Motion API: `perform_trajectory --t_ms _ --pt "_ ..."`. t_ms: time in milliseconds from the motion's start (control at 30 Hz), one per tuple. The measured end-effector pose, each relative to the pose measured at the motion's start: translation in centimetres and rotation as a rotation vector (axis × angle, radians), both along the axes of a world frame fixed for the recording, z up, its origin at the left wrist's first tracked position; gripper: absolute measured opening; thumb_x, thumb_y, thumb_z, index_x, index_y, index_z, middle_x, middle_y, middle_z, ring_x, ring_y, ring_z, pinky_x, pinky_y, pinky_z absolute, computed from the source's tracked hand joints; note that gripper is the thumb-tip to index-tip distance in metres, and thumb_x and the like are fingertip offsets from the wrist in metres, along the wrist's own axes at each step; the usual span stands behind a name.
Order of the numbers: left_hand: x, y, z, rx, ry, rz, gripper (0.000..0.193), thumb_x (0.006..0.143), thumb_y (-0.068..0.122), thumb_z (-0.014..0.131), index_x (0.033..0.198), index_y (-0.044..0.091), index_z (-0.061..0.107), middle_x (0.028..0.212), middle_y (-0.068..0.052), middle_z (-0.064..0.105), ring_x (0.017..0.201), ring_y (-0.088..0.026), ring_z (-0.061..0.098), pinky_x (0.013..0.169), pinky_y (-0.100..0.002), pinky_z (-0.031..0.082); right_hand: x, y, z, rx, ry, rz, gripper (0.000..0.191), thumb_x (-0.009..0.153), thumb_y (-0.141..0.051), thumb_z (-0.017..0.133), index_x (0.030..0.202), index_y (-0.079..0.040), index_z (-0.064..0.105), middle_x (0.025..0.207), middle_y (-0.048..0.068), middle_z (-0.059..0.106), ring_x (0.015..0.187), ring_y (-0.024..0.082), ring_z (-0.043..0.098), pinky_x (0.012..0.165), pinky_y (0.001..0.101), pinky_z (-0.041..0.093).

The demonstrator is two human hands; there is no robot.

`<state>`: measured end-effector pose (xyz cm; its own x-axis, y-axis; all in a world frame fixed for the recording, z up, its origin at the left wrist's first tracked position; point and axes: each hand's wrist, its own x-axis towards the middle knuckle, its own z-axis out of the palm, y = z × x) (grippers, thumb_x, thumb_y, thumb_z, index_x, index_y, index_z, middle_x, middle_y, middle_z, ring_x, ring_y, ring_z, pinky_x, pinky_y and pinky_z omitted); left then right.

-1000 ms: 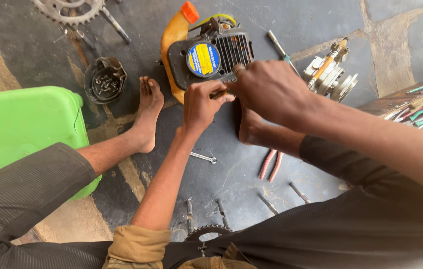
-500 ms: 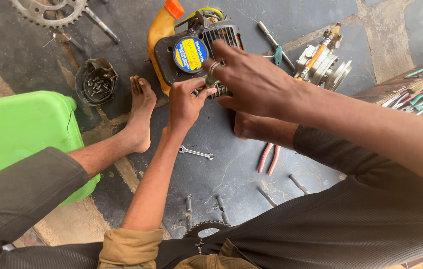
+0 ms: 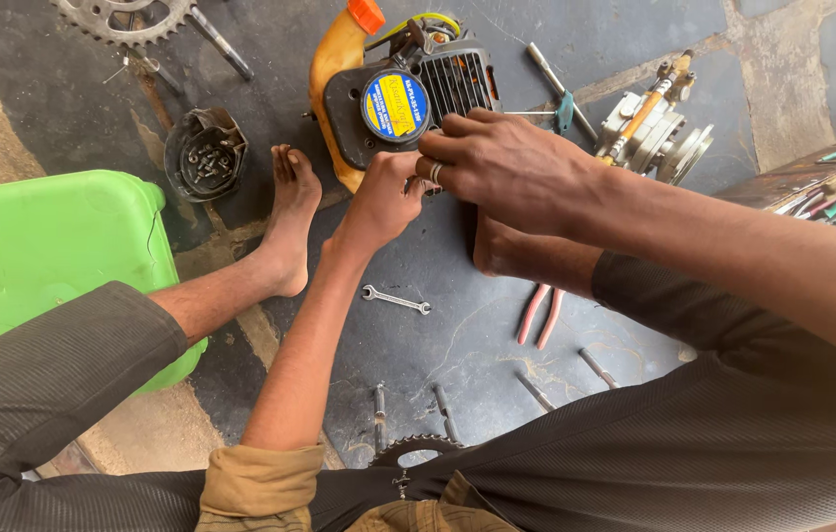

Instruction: The person uses a screwdriver to loosen and remove screws from the engine casing. They then detach the casing to expose the internal components and proceed to adjust parts within the engine using pliers.

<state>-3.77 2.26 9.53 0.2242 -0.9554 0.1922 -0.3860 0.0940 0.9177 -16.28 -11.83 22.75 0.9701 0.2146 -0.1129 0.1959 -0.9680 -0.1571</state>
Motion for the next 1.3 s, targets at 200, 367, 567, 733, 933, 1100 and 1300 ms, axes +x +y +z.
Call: perform_trajectory --t_ms 200,367,567,733,933,1100,1300 --pt "-1.5 0.1 0.6 0.039 0.025 0.258 0.012 0.087 -0.002 0.074 0.099 -0.003 0.070 0.086 -0.014 0.073 0.075 -0.026 0.073 0.065 -0.038 0.056 1.2 0.1 3.2 0.133 0.150 -0.340 0.046 0.091 -0.033 0.068 0.119 0.004 0.065 0.104 0.017 0.061 0.090 0.026 0.063 0.074 0.0372 0.057" --pt "-2.0 -0.6 0.7 0.097 0.005 0.363 0.028 0.075 0.007 0.087 0.084 -0.002 0.062 0.078 -0.013 0.068 0.069 -0.026 0.069 0.066 -0.038 0.055 2.1 1.0 3.4 0.051 0.556 -0.512 0.028 0.116 -0.019 0.045 0.125 0.004 0.056 0.094 0.015 0.063 0.072 0.027 0.068 0.062 0.0417 0.057" --pt "0.1 -0.1 -0.2 -0.029 0.049 0.085 0.018 0.085 0.002 0.076 0.097 -0.004 0.064 0.092 -0.015 0.070 0.081 -0.032 0.070 0.070 -0.042 0.053 0.4 0.6 0.6 -0.005 -0.033 -0.066 0.039 0.083 -0.014 0.066 0.119 0.000 0.066 0.104 0.009 0.065 0.089 0.024 0.065 0.076 0.0352 0.058" --pt "-0.5 -0.3 -0.1 0.072 -0.110 0.136 0.008 0.090 0.003 0.076 0.095 -0.001 0.071 0.086 -0.015 0.072 0.075 -0.032 0.070 0.064 -0.042 0.051 1.0 0.3 1.3 0.016 -0.139 -0.099 0.041 0.082 -0.007 0.063 0.123 -0.003 0.066 0.111 0.013 0.064 0.092 0.021 0.066 0.075 0.0286 0.060" --pt "-1.5 -0.9 0.7 0.017 -0.050 0.312 0.020 0.078 0.009 0.083 0.085 0.001 0.066 0.081 -0.011 0.072 0.072 -0.024 0.071 0.064 -0.037 0.053 2.1 0.1 4.3 -0.030 0.634 -0.507 0.037 0.114 -0.037 0.047 0.123 -0.006 0.064 0.089 0.011 0.072 0.069 0.022 0.067 0.059 0.0370 0.055" --pt "-1.0 -1.4 -0.4 0.060 -0.100 0.258 0.027 0.076 0.010 0.085 0.087 -0.003 0.064 0.079 -0.015 0.069 0.067 -0.028 0.065 0.063 -0.040 0.051 1.4 0.2 2.4 -0.031 0.059 -0.213 0.032 0.091 -0.011 0.066 0.120 0.003 0.067 0.099 0.015 0.067 0.079 0.023 0.067 0.066 0.0343 0.058" --pt "0.6 -0.9 -0.4 0.077 -0.064 0.100 0.003 0.092 0.006 0.072 0.091 0.003 0.073 0.083 -0.012 0.073 0.071 -0.027 0.071 0.063 -0.038 0.053 1.5 -0.1 2.1 0.056 -0.065 -0.091 0.036 0.082 -0.009 0.069 0.117 -0.006 0.068 0.114 0.010 0.065 0.106 0.024 0.063 0.093 0.0354 0.056"
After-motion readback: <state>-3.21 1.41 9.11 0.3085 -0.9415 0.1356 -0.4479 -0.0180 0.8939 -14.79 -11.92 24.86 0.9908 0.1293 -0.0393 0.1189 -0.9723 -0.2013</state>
